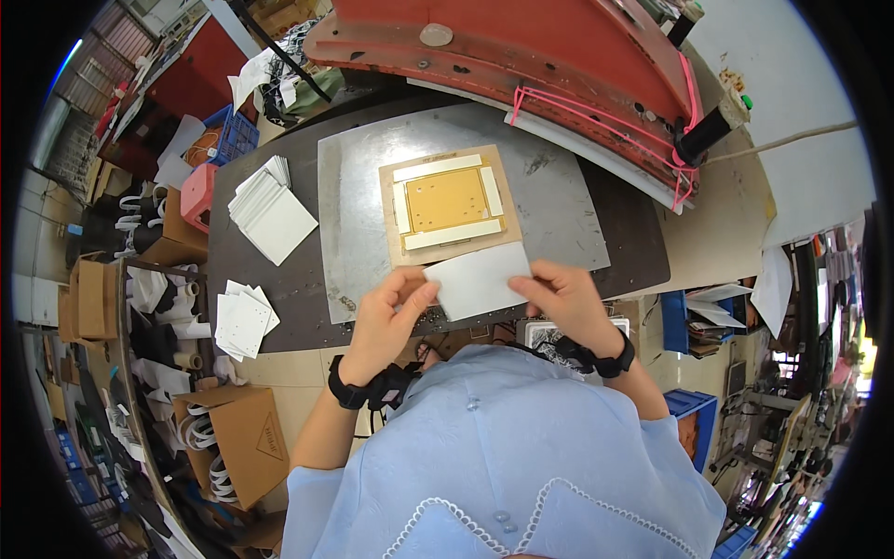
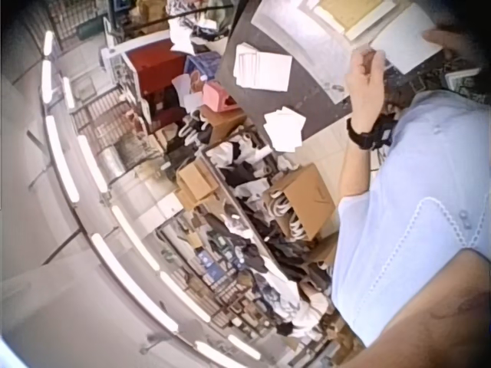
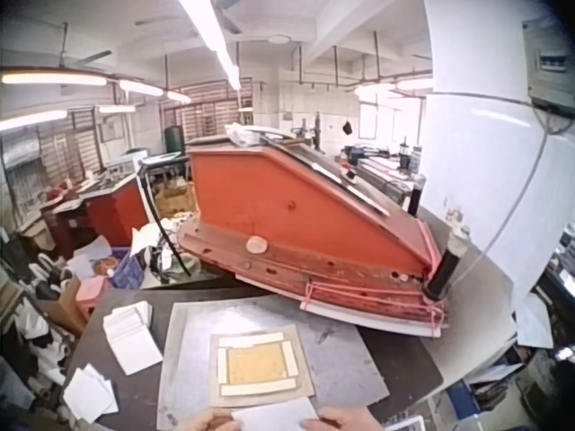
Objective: Operating a manual stamping press to punch holes or indent patterns into small leather pieces.
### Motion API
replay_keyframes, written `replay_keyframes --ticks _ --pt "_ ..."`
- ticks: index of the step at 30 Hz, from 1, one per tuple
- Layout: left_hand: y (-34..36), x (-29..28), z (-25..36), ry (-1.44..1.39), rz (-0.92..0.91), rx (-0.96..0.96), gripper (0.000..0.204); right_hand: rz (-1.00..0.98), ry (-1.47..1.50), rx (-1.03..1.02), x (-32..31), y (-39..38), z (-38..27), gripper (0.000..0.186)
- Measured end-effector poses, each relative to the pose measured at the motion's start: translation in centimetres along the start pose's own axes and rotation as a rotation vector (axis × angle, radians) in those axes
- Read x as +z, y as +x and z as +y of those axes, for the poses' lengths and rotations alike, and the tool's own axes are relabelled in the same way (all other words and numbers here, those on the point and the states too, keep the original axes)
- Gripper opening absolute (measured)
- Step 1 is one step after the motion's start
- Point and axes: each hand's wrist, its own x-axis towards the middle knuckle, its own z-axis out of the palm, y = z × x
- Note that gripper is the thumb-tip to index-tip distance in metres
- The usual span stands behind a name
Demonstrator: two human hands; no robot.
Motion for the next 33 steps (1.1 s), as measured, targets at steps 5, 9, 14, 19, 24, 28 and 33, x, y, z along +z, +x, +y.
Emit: replay_keyframes --ticks 5,9,14,19,24,28,33 --pt "3.4 -2.5 -0.4 0.713 0.152 0.413 0.029 0.237 0.030 -0.042 -4.2 2.2 0.9 0.027" --pt "6.6 -2.9 -0.5 0.866 0.157 0.575 0.029 0.164 0.197 -0.133 -4.0 6.1 0.5 0.029" --pt "7.4 -3.5 -1.1 0.771 0.064 0.449 0.029 0.136 0.176 -0.165 -0.7 9.9 0.1 0.037" --pt "7.5 -3.6 -1.5 0.671 0.089 0.423 0.028 0.143 0.141 -0.175 1.4 11.1 0.2 0.043" --pt "7.5 -3.6 -1.2 0.695 0.083 0.399 0.030 0.186 0.097 -0.183 2.3 11.3 0.1 0.042" --pt "7.6 -3.4 -1.2 0.870 0.061 0.513 0.032 0.233 -0.083 -0.191 2.4 11.4 0.3 0.040" --pt "8.0 -3.0 -1.4 1.034 0.038 0.504 0.035 0.364 -0.784 -0.348 2.4 10.6 -1.0 0.035"
